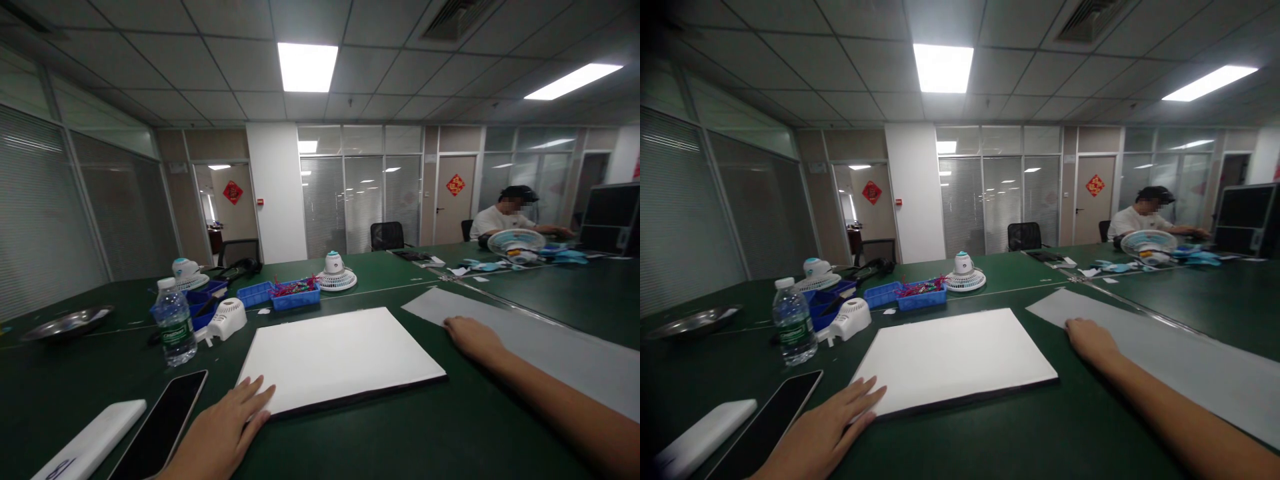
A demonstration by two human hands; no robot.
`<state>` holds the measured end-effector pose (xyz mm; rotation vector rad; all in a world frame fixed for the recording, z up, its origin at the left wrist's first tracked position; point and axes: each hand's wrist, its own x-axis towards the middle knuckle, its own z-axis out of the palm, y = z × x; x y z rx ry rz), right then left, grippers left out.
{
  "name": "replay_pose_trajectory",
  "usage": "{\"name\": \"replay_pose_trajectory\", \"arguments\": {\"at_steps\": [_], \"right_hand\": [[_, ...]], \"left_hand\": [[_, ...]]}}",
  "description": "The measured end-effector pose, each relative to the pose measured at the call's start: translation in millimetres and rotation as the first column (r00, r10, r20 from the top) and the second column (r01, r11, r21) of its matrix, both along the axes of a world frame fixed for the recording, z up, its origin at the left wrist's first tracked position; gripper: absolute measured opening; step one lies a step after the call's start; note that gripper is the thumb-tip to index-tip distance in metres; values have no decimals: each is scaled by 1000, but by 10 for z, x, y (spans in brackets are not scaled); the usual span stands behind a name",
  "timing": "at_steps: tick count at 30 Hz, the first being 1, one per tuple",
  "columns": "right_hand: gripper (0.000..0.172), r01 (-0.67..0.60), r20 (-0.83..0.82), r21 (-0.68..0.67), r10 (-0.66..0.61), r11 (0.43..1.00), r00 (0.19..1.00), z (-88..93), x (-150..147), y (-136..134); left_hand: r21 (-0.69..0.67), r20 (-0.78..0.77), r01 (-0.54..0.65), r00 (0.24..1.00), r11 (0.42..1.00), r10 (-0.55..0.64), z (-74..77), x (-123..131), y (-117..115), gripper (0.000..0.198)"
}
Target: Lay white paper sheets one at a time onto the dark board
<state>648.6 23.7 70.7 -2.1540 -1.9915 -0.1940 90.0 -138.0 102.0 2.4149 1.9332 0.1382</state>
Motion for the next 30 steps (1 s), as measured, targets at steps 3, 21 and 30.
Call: {"name": "replay_pose_trajectory", "arguments": {"at_steps": [3,21,30], "right_hand": [[40,22,8,36,-22,999,1000,96,-78,-75],[51,-683,-209,137,695,718,688,235,-1169,-801],[61,-527,-186,65,529,848,828,286,-917,-600]], "left_hand": [[-5,-4,-2,1000,1000,2,12,9,-22,49],[27,19,-26,999,999,25,54,36,-36,57],[48,62,-12,998,999,9,12,-2,-19,64]]}}
